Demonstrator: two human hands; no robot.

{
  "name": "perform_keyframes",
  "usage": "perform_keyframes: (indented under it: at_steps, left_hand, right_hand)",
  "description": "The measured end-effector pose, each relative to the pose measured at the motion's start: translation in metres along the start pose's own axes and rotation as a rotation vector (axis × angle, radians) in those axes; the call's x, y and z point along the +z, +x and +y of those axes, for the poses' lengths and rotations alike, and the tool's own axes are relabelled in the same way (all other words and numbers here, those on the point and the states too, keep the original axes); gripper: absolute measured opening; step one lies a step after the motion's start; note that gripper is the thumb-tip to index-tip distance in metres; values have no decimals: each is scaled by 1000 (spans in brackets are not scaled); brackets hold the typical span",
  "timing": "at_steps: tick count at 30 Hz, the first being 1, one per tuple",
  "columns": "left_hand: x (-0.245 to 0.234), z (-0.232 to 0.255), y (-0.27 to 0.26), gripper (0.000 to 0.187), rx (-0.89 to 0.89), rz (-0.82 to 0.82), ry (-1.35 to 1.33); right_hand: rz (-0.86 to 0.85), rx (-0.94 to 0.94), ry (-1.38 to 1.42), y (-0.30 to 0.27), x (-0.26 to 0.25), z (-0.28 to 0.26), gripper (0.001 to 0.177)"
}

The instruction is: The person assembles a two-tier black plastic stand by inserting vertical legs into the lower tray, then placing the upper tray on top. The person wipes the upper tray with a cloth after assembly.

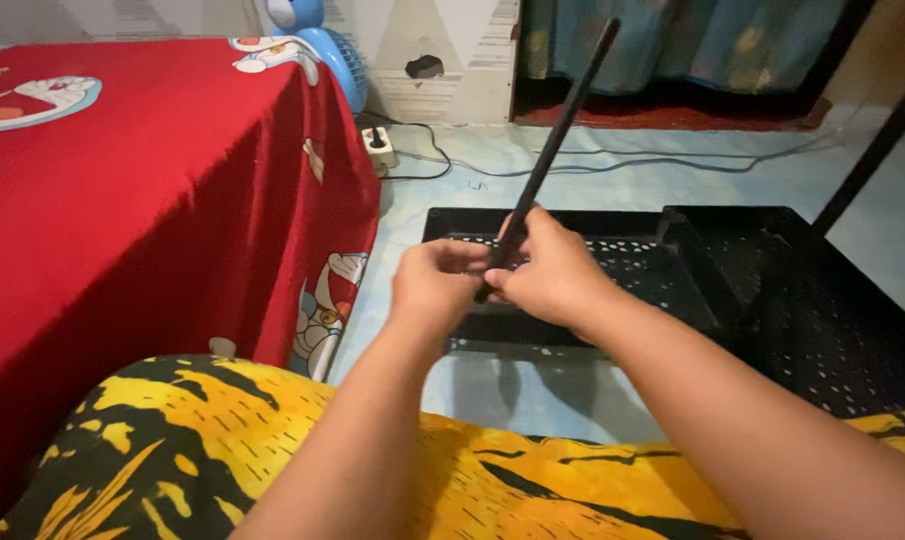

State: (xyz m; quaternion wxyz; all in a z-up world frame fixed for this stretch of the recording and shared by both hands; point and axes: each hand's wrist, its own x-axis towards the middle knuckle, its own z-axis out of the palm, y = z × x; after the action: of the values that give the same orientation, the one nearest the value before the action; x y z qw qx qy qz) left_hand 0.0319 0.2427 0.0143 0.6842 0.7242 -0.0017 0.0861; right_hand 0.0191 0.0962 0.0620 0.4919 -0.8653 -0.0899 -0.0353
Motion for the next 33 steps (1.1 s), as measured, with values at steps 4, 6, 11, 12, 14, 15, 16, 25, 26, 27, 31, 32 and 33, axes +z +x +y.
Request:
perform_keyframes:
  at_steps: [4,6,11,12,14,15,16,25,26,27,31,32,33]
  left_hand:
    - [-35,-17,12,38,-78,169,-203]
    - [-44,-24,15,31,-141,344,-217]
    - [-49,-37,13,14,-432,675,-177]
    - [-47,-37,14,10,-487,651,-261]
    - [-43,-36,12,17,-578,620,-321]
    - [-42,-34,12,20,-611,613,-298]
    - [-40,-32,11,24,-644,607,-275]
    - [-35,-30,8,50,-661,597,-339]
    - [-35,-32,9,53,-657,598,-350]
    - [-35,-34,11,56,-652,598,-364]
    - [-34,-40,16,60,-665,588,-358]
    - [-34,-41,17,56,-668,571,-347]
    - [-34,-42,17,52,-670,555,-338]
  right_hand:
    - [-59,50,183,12,24,-1,43]
    - [-65,70,228,18,31,2,43]
    - [-87,63,302,25,44,13,47]
    - [-88,55,290,27,47,14,46]
    - [-94,42,265,30,52,16,44]
    - [-107,11,276,32,54,16,44]
    - [-120,-20,288,32,57,17,44]
    - [-182,-126,235,34,69,7,50]
    - [-178,-131,206,33,69,4,52]
    - [-168,-142,103,32,69,2,57]
    - [-95,-298,-248,29,70,-9,74]
    - [-69,-366,-319,27,71,-10,77]
    - [-46,-414,-343,26,73,-11,77]
